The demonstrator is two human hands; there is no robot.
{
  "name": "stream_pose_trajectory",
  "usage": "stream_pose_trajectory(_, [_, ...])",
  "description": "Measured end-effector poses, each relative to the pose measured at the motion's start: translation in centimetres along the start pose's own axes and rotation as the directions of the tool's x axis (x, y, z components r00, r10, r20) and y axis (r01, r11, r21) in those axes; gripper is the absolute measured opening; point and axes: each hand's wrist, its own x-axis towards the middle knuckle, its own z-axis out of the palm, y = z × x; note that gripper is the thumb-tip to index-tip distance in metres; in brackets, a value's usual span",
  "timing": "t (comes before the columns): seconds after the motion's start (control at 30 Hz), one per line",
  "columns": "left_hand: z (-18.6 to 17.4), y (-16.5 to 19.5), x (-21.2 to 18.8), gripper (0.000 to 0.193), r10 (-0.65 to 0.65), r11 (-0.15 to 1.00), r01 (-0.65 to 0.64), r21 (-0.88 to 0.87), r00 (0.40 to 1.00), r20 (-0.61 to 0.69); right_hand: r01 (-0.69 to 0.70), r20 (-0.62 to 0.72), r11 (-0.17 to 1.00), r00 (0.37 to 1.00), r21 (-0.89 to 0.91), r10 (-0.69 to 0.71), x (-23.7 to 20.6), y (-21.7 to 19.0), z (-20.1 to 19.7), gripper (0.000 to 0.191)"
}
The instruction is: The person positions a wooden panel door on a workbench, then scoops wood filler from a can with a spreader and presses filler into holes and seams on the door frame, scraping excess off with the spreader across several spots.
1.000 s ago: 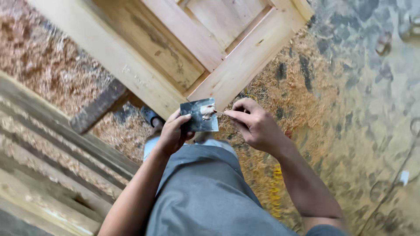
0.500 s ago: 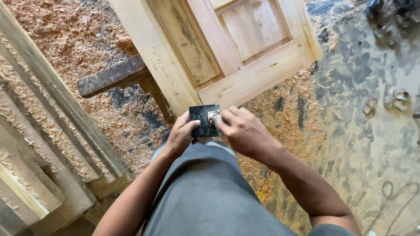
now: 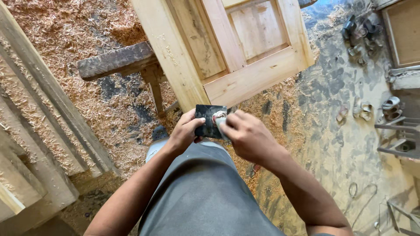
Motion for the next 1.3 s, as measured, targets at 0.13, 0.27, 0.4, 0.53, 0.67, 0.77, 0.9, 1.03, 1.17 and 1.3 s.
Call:
stream_pose_trajectory(0.13, [0.0,0.0,-0.7,0.024,0.014,1.0,-0.013,-0.014,0.998,0.055,-0.112,0.061,0.989,0.991,-0.101,0.118,0.0,-1.3,-0.6,0.027])
stream_pose_trajectory(0.27, [0.2,0.0,-1.0,0.023,0.011,1.0,-0.011,-0.011,0.997,0.083,-0.052,0.016,0.999,0.999,0.0,0.052,-0.5,-2.0,-0.4,0.026])
stream_pose_trajectory(0.4, [0.3,0.3,-1.3,0.024,0.002,1.0,-0.001,-0.015,0.993,0.12,-0.073,0.024,0.996,0.997,-0.051,0.074,-1.3,-2.2,0.3,0.019])
stream_pose_trajectory(0.53, [0.4,0.5,-1.4,0.021,-0.021,1.0,0.02,0.012,0.996,0.09,-0.112,0.072,0.991,0.992,0.072,0.107,-2.1,-2.1,0.9,0.025])
stream_pose_trajectory(0.67, [0.9,0.3,-1.1,0.023,-0.043,0.999,0.043,0.007,0.995,0.085,-0.086,0.041,0.996,0.995,-0.028,0.087,-2.5,-1.7,0.9,0.025])
stream_pose_trajectory(0.77, [1.5,0.0,-0.7,0.023,-0.013,1.0,0.011,0.02,0.996,0.086,-0.059,0.095,0.998,0.994,0.016,0.057,-2.5,-1.0,0.6,0.024])
stream_pose_trajectory(0.9, [2.3,-0.7,0.4,0.025,0.023,0.999,-0.024,0.023,0.999,0.04,0.028,-0.045,0.999,0.999,0.036,-0.026,-2.8,1.0,0.1,0.025])
stream_pose_trajectory(1.03, [4.1,-1.6,2.7,0.022,0.055,0.994,-0.055,-0.097,0.998,-0.005,-0.077,-0.122,0.921,0.984,0.382,0.132,-4.8,6.0,-0.8,0.023])
stream_pose_trajectory(1.17, [7.8,-2.9,5.3,0.023,-0.02,0.964,-0.005,-0.266,0.995,-0.094,-0.249,-0.075,0.74,0.924,0.625,0.375,-8.0,11.5,-0.1,0.024])
stream_pose_trajectory(1.3, [12.0,-4.4,7.9,0.02,0.016,0.935,-0.054,-0.351,0.994,-0.11,-0.022,-0.311,0.933,0.94,0.359,0.142,-10.7,14.3,2.3,0.037])
